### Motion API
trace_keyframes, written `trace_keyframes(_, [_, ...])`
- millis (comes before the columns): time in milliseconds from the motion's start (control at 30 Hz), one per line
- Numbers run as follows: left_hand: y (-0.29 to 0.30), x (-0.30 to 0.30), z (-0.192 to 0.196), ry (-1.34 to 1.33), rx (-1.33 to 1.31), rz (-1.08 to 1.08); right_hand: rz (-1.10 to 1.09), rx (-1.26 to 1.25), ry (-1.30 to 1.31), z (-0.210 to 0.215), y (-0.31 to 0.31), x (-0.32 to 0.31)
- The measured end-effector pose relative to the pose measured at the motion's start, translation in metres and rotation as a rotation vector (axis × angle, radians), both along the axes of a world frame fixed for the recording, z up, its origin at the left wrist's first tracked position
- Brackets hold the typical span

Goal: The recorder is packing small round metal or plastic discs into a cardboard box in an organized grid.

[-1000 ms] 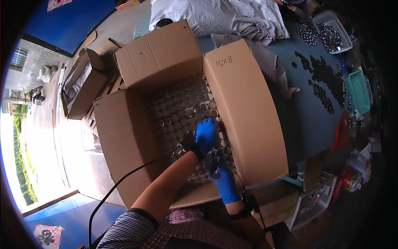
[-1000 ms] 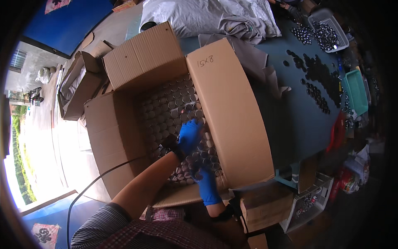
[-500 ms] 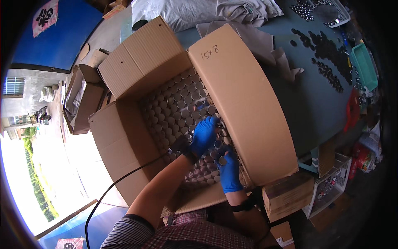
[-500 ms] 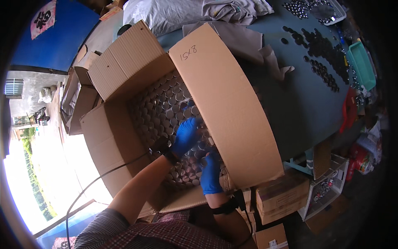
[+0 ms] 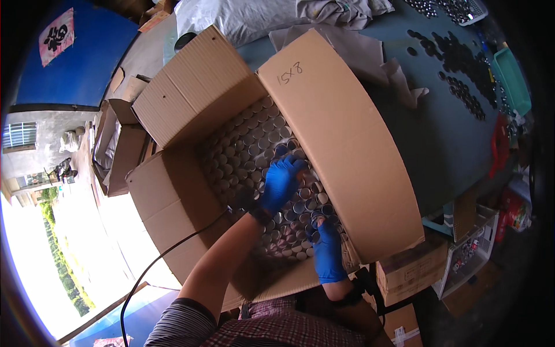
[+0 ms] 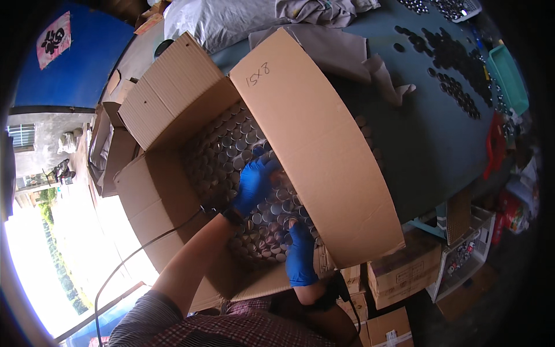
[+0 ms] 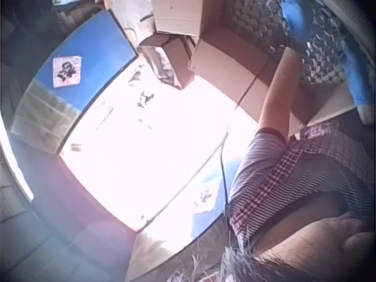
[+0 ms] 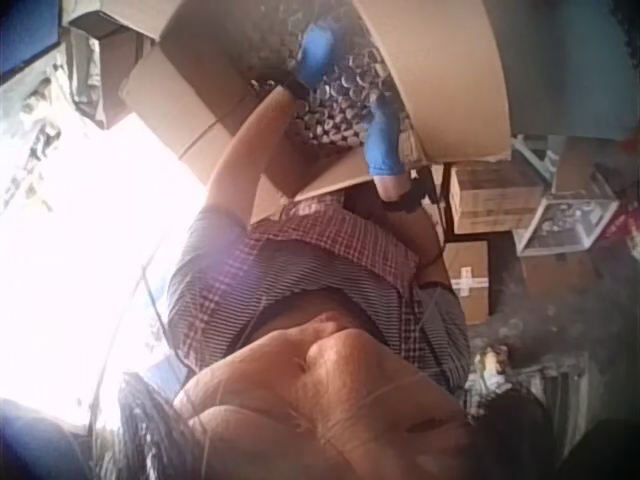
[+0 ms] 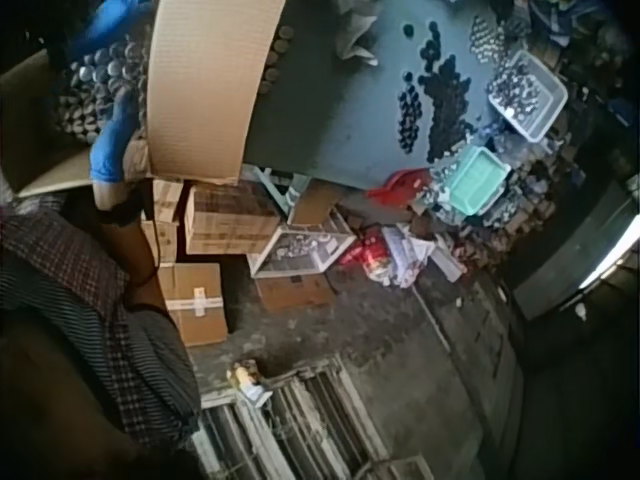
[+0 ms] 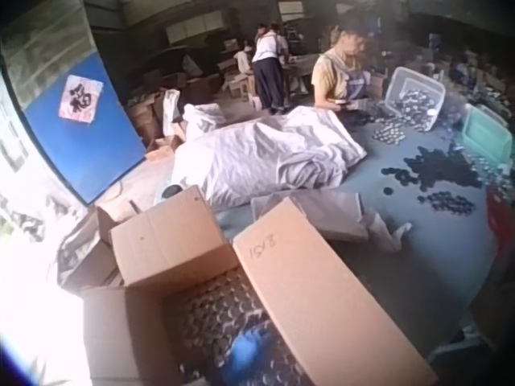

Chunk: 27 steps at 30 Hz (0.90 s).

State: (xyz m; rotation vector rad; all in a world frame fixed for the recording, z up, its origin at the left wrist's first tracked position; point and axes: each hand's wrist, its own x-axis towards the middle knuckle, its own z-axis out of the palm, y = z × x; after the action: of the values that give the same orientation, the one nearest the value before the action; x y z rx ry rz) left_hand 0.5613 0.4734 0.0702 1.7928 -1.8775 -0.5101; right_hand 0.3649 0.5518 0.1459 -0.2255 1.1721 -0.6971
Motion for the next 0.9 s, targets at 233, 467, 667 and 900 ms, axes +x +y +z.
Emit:
trace_keyframes(233, [-0.027,-0.002,-0.01,-0.317,0.01,0.084,0.091,0.11,-0.064,0.019,0.027,0.012])
trace_keyframes(467, [-0.016,-0.003,-0.017,-0.311,-0.007,0.063,0.159,0.094,-0.047,0.026,0.02,0.01])
trace_keyframes(667, [-0.001,-0.022,-0.019,-0.389,-0.011,0.05,0.155,0.104,-0.073,0.016,0.018,0.005])
trace_keyframes(900, [-0.008,-0.028,-0.016,-0.503,-0.012,0.088,0.137,0.106,-0.016,0.019,0.024,0.012])
